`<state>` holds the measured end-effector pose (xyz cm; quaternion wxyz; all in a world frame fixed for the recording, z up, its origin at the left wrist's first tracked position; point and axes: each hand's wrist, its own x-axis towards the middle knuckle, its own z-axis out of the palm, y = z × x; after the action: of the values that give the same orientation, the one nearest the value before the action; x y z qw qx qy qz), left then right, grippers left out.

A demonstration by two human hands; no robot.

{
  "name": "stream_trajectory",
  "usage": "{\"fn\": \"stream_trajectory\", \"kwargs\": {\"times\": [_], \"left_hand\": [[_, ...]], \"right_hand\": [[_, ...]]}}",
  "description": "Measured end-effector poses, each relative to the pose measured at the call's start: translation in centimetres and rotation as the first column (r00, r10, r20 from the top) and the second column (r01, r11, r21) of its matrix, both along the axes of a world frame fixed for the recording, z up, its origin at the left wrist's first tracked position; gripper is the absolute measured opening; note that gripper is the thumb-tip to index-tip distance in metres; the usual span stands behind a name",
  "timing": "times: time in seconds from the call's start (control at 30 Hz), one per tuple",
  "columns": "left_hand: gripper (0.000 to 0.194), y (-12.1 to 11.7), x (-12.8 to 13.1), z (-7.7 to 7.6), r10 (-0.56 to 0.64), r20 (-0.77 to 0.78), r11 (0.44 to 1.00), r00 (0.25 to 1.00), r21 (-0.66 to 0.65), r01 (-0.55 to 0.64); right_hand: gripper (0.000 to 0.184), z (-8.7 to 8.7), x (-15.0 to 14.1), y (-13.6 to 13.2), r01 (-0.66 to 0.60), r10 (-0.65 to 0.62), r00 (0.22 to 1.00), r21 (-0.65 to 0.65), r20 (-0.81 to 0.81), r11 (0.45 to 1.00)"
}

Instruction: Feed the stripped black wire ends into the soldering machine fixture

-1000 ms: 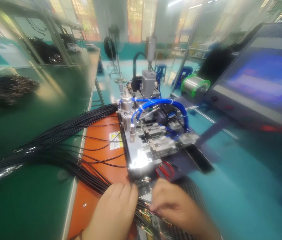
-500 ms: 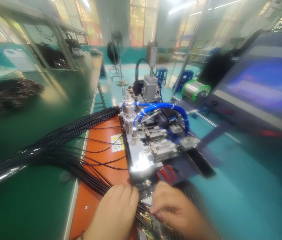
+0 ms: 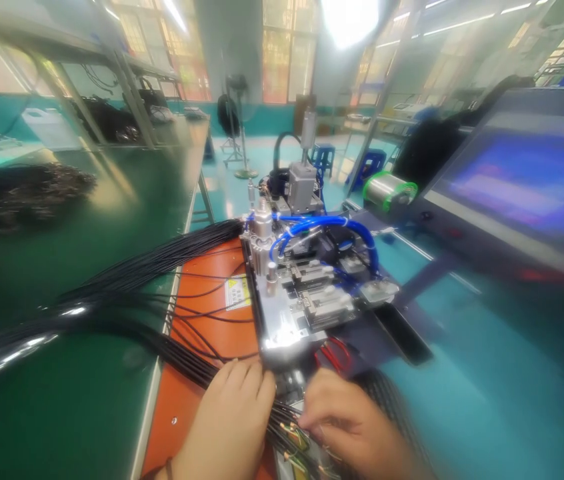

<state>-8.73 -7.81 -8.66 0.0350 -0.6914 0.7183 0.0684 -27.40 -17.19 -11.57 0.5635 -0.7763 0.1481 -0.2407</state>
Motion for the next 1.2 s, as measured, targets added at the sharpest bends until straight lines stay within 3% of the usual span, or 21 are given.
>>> {"fn": "stream_trajectory", "kwargs": {"times": [0.3, 0.43, 0.63, 0.73, 0.83, 0.93, 1.1, 1.2], "left_hand": [[0.057, -0.2, 0.0, 0.5, 0.127, 0.085, 0.985, 0.988, -0.129, -0.116], [0.048, -0.2, 0.1, 0.5, 0.154, 0.110, 0.985, 0.982, -0.098, -0.143], [0.034, -0.2, 0.6, 0.1, -0.003, 0.054, 0.993, 0.999, -0.119, 0.009], [0.028, -0.1, 0.8, -0.1, -0.066, -0.030, 0.978, 0.997, -0.201, 0.059], [0.024, 0.2, 0.6, -0.4, -0.167, -0.089, 0.927, 0.982, -0.354, 0.125], [0.030, 0.6, 0.5, -0.4, -0.257, -0.026, 0.856, 0.966, -0.470, 0.215], [0.037, 0.8, 0.5, 0.1, -0.258, 0.076, 0.815, 0.963, -0.518, 0.259], [0.029, 0.7, 0.4, 0.1, -0.257, 0.042, 0.804, 0.966, -0.545, 0.237]], "right_hand": [[0.015, -0.2, 0.2, 0.2, 0.031, -0.031, 1.000, 0.016, 0.007, 0.999], [0.018, -0.3, 0.1, 0.1, 0.046, -0.047, 0.999, 0.038, 0.010, 0.998], [0.023, -0.7, -0.2, 0.0, 0.071, -0.072, 0.997, 0.058, 0.004, 0.996], [0.019, -1.2, -0.1, 0.0, 0.133, -0.131, 0.991, 0.080, -0.034, 0.988], [0.019, -1.9, 0.2, 0.0, 0.258, -0.256, 0.966, 0.107, -0.035, 0.960], [0.012, -2.3, 0.6, 0.3, 0.326, -0.332, 0.942, 0.094, 0.058, 0.941], [0.009, -1.7, 1.4, 1.0, 0.452, -0.441, 0.879, -0.021, 0.183, 0.892], [0.012, -1.3, 1.4, 1.5, 0.431, -0.389, 0.893, -0.184, 0.227, 0.883]]}}
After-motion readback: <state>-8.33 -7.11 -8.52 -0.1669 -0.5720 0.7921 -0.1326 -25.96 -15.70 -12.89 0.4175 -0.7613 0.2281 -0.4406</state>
